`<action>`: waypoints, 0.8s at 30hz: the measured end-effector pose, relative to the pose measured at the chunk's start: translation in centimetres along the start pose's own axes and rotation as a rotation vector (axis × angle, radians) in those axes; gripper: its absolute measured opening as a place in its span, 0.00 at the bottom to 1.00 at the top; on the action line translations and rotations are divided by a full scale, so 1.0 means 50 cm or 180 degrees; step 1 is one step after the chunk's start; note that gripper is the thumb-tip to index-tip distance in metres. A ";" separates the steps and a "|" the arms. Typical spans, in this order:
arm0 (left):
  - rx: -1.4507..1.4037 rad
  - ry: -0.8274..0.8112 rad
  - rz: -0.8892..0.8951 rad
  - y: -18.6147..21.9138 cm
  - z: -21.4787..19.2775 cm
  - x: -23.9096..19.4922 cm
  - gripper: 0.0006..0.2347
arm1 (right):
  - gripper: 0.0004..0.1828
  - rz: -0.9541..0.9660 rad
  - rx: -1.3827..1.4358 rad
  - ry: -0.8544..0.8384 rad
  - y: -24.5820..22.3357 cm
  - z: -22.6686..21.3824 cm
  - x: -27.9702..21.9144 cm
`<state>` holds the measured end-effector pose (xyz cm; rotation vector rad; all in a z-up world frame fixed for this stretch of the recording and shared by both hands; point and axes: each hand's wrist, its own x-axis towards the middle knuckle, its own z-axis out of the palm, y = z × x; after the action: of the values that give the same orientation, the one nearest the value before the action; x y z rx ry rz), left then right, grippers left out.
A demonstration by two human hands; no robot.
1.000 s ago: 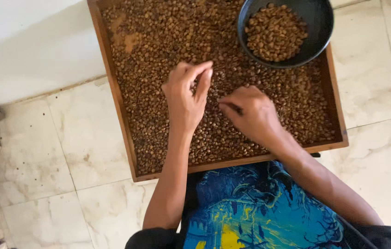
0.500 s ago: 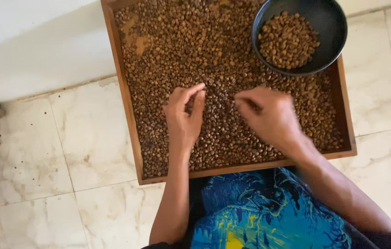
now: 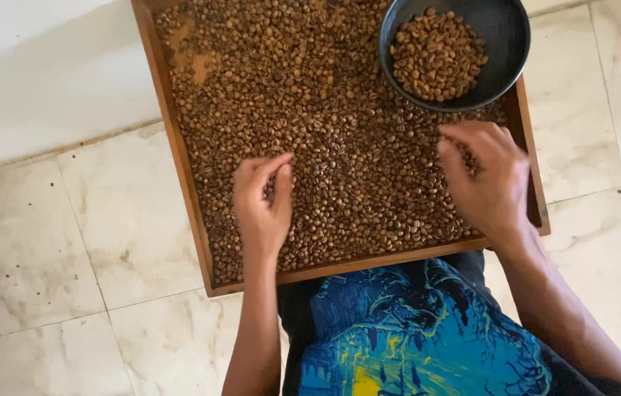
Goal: The person sorts small brown nuts on a wooden tray by hand, picking them up and placing them into a black bowl. The person repeatedly spreads the nuts across the tray to continue the sorting process.
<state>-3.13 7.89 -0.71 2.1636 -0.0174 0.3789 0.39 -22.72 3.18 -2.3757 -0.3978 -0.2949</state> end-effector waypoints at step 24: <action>0.0462 -0.0724 -0.0252 0.021 -0.062 -0.099 0.25 | 0.31 -0.0432 -0.0464 -0.0764 -0.035 0.084 -0.019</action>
<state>-8.82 9.12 0.45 2.3329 -0.0328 0.0892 -0.72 -18.82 0.89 -2.5407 -0.6720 -0.1022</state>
